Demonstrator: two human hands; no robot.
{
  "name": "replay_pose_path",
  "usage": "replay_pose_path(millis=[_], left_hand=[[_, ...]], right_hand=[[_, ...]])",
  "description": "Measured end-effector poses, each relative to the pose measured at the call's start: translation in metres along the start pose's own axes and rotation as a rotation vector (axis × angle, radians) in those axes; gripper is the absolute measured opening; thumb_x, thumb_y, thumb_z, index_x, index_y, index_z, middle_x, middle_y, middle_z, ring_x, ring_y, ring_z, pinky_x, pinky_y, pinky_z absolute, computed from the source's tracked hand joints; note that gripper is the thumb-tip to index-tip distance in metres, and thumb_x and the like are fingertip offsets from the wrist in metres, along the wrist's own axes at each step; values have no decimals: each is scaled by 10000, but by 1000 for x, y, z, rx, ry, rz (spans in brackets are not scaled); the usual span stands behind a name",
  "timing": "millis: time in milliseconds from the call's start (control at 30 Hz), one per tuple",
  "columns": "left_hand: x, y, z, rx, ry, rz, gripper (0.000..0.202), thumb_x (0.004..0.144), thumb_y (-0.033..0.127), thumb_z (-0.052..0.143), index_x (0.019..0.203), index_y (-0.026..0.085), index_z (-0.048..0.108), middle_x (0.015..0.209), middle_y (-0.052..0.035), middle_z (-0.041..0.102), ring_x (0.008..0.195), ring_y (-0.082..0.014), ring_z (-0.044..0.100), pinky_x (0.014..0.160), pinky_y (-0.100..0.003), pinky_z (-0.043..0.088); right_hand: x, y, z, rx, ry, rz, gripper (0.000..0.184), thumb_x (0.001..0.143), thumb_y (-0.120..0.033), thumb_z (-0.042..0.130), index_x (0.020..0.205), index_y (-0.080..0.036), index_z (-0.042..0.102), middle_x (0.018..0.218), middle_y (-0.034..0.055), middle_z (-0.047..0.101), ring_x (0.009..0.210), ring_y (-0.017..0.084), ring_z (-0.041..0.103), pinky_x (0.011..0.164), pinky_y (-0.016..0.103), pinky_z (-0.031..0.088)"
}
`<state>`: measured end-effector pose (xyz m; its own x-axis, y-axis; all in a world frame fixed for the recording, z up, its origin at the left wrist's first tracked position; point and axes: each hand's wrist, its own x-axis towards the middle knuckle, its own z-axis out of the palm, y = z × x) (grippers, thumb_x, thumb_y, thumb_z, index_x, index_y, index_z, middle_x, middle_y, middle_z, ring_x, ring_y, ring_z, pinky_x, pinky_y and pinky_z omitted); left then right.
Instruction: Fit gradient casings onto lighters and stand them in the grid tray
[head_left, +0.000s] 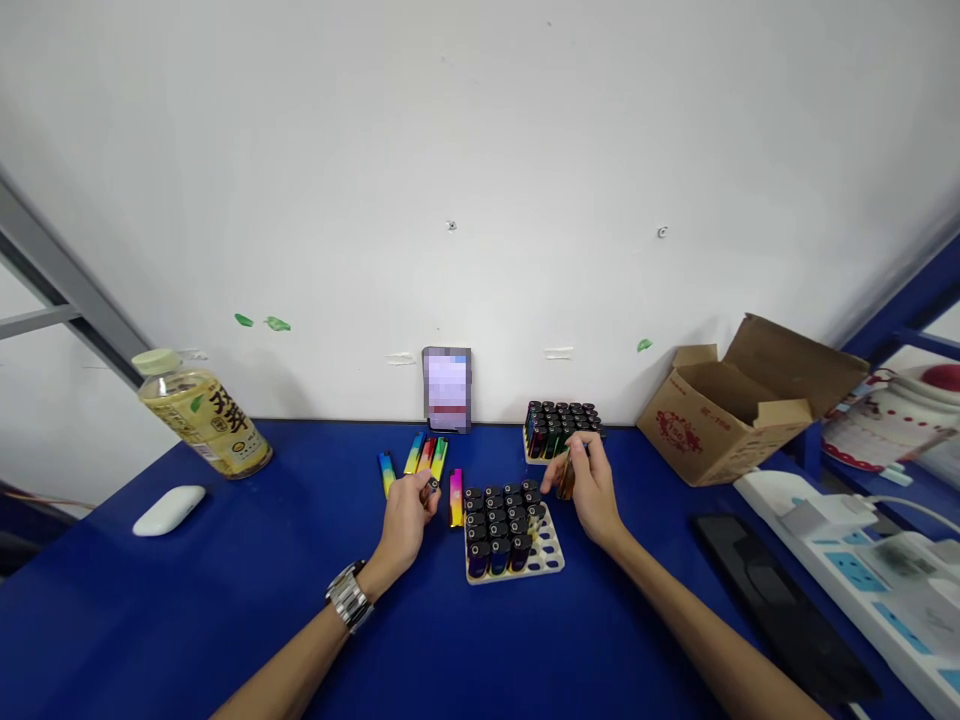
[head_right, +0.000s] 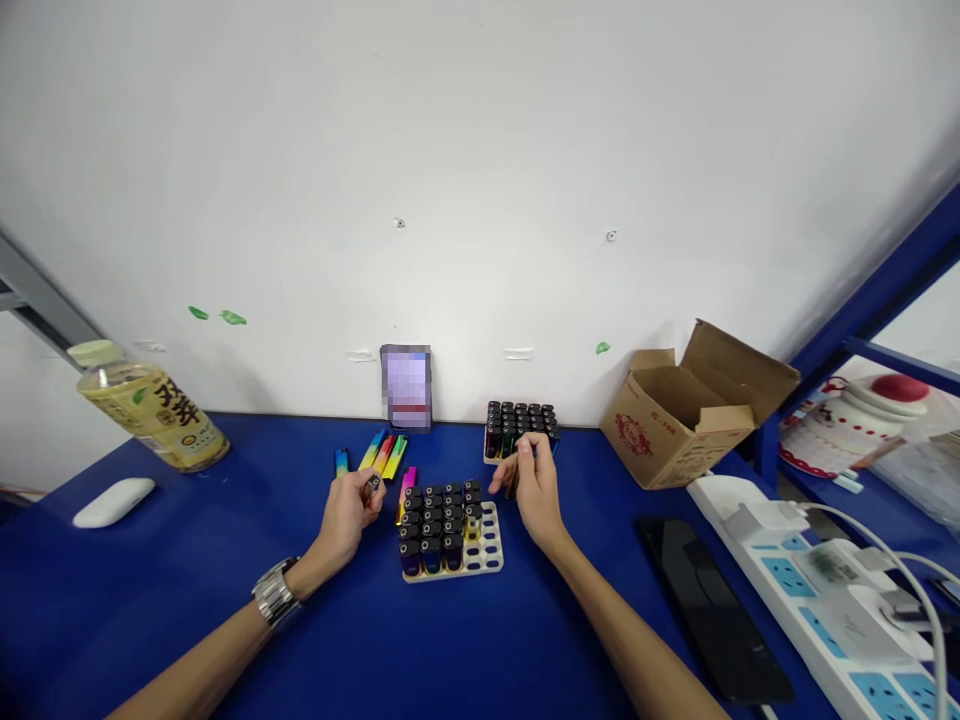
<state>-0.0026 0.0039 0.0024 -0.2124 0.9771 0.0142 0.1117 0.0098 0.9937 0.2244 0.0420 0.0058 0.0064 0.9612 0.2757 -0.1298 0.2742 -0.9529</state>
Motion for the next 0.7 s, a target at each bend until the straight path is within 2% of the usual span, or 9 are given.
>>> replay_pose_path(millis=[100, 200, 333, 433, 500, 567, 633, 700], left_hand=[[2, -2, -1, -18, -20, -10, 514, 862, 485, 311, 413, 235, 335, 376, 30, 267, 346, -91, 237, 385, -242, 186], [3, -2, 0, -46, -23, -25, 520, 868, 491, 287, 415, 237, 324, 371, 37, 243, 335, -84, 210, 380, -240, 177], [3, -2, 1, -18, 19, -32, 530, 873, 504, 320, 418, 232, 309, 379, 39, 245, 345, -79, 213, 393, -245, 174], [3, -1, 3, -27, 1, -26, 561, 887, 573, 263, 457, 224, 351, 407, 35, 280, 368, -86, 245, 398, -258, 212], [4, 1, 4, -17, -7, 29, 577, 887, 614, 244, 553, 206, 477, 464, 22, 379, 423, -104, 342, 429, -263, 298], [5, 8, 2, 11, 3, 128, 534, 874, 625, 312, 743, 185, 585, 580, 6, 485, 531, -124, 448, 521, -268, 397], [5, 21, -1, 58, -5, 228, 450, 848, 596, 429, 912, 185, 600, 691, -1, 538, 643, -137, 510, 627, -275, 445], [1, 41, -5, 118, -44, 299, 380, 823, 546, 514, 968, 201, 582, 750, -4, 573, 715, -145, 546, 678, -277, 459]], right_hand=[[0, 7, -1, 10, -21, 41, 294, 899, -517, 462, 858, -236, 383, 479, -106, 494, 332, 76, 434, 370, 181, 343], [2, 10, -1, 42, -38, 76, 295, 886, -509, 487, 833, -235, 389, 467, -119, 441, 312, 61, 366, 356, 180, 333], [3, 13, -2, 62, -46, 127, 307, 862, -519, 508, 825, -228, 417, 463, -114, 435, 311, 61, 346, 348, 184, 314], [4, 16, -4, 132, -81, 167, 346, 858, -558, 468, 855, -212, 476, 465, -94, 457, 322, 76, 374, 368, 206, 327], [5, 18, -5, 164, -77, 184, 399, 860, -586, 436, 874, -194, 513, 471, -77, 477, 330, 84, 397, 378, 219, 334], [5, 18, -6, 157, -65, 184, 416, 859, -586, 440, 872, -180, 535, 475, -66, 490, 339, 88, 414, 383, 219, 326], [5, 17, -6, 121, -80, 164, 396, 866, -561, 450, 859, -176, 543, 473, -62, 491, 353, 92, 426, 393, 218, 319], [5, 16, -6, 83, -109, 136, 377, 880, -540, 441, 848, -179, 544, 469, -63, 484, 363, 95, 433, 402, 217, 319]])
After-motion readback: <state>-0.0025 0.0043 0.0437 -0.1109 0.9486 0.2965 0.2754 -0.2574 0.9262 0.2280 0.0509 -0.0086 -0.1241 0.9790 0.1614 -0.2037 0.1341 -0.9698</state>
